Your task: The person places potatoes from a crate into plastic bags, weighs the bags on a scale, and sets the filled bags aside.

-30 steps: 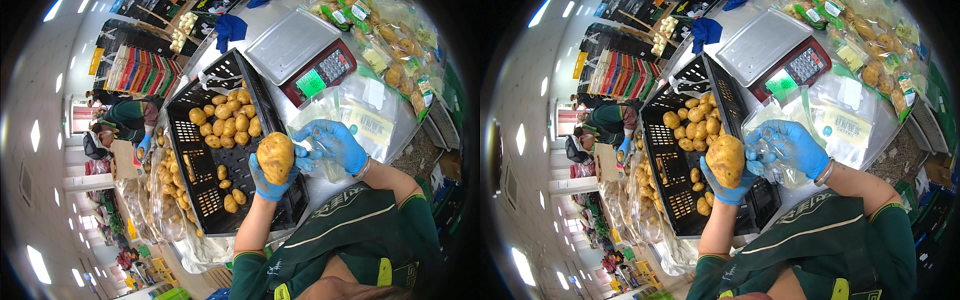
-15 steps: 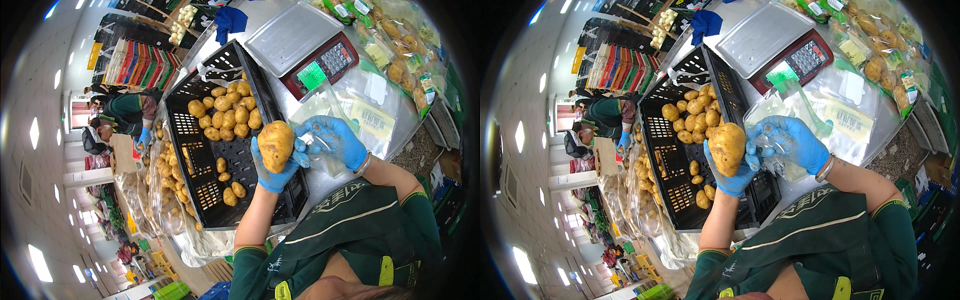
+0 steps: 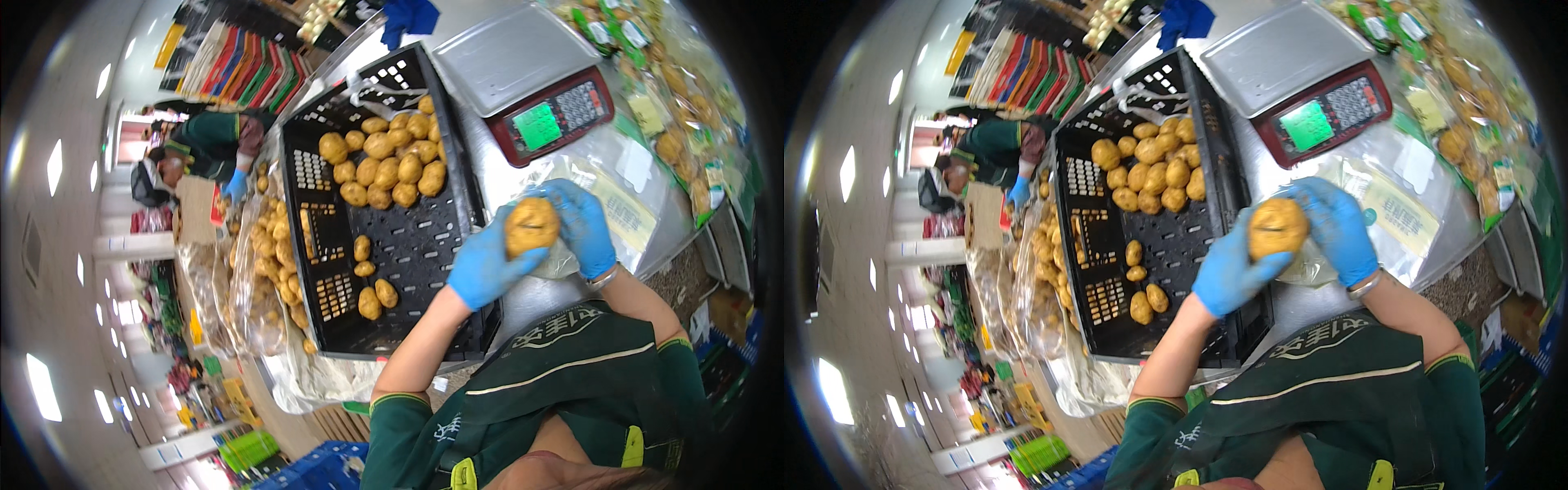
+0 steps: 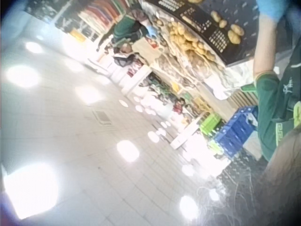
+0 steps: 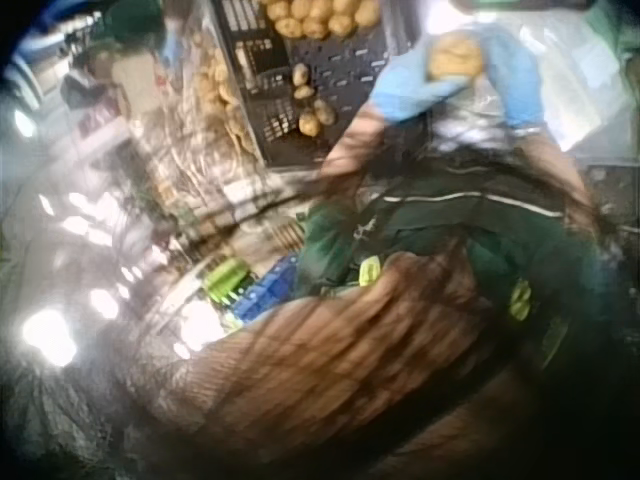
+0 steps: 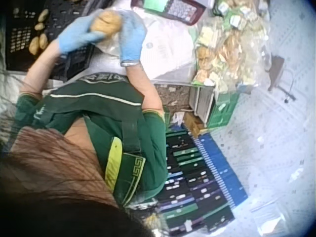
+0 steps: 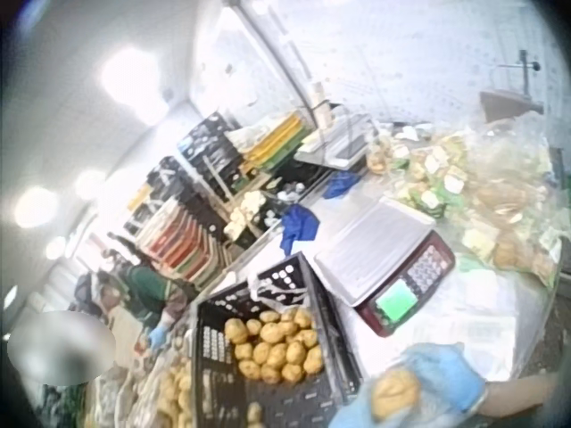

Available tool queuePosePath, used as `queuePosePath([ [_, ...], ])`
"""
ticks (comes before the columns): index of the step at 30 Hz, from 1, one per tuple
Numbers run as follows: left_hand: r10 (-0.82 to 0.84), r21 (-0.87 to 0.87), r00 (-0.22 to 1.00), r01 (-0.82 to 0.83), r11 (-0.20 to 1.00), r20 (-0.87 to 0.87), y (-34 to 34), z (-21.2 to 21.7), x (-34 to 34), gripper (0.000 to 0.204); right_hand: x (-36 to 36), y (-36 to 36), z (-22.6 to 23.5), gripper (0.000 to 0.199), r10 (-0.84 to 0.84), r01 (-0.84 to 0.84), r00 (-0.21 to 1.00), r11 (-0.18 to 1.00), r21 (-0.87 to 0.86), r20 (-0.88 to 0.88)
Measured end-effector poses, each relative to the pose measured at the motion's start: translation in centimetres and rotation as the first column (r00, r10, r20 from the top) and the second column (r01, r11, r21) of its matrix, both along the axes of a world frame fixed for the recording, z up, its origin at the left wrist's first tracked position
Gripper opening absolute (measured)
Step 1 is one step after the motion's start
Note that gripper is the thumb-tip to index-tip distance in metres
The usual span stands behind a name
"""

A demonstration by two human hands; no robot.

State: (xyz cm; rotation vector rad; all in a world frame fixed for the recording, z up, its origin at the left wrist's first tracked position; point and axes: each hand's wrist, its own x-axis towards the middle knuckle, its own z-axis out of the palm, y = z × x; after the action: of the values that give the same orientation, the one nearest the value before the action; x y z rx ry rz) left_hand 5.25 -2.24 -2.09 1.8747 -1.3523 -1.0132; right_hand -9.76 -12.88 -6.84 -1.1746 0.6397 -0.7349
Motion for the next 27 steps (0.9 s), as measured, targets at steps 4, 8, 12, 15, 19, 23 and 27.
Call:
queuePosePath([
  [4, 0.0, 0.169, 0.938, -0.062, 0.984, 0.346, -1.3, 0.9, -2.2, 0.068, -0.4, 0.4, -4.5, 0.023, -0.125, 0.13, 0.989, 0.99, 0.047, -0.082],
  [8, 0.164, -0.015, 0.889, -0.174, 0.985, 0.428, -0.5, -2.1, -3.0, 0.062, -0.5, 0.7, -4.4, 0.021, -0.148, 0.081, 0.962, 0.957, -0.279, -0.228],
  [12, -0.056, 0.206, 0.932, -0.02, 0.978, 0.358, -0.1, 1.4, -1.6, 0.043, -0.7, 1.5, 3.2, 0.023, -0.088, -0.011, 0.964, 0.931, -0.364, -0.253],
  [15, 0.296, -0.636, 0.78, 0.164, 0.754, 0.552, 3.6, 4.7, -0.5, 0.03, -0.9, 0.5, 5.1, 0.023, -0.016, -0.032, 0.985, 0.961, -0.276, -0.17],
  [19, 0.203, -0.167, 0.687, -0.119, 0.979, 0.698, 10.1, 4.0, 8.6, 0.019, -1.7, -0.7, 0.9, 0.022, -0.003, -0.09, 0.916, 0.973, -0.213, -0.401],
  [23, -0.079, 0.525, 0.717, -0.426, 0.737, 0.693, 16.7, -4.1, 19.1, 0.031, -3.3, -0.8, -4.7, 0.021, 0.112, -0.07, 0.889, 0.991, 0.11, -0.443],
  [27, -0.064, 0.385, 0.827, -0.19, 0.903, 0.558, 13.9, -8.5, 19.7, 0.053, -1.6, -0.8, -0.3, 0.017, 0.051, 0.0, 0.862, 0.995, 0.101, -0.504],
])
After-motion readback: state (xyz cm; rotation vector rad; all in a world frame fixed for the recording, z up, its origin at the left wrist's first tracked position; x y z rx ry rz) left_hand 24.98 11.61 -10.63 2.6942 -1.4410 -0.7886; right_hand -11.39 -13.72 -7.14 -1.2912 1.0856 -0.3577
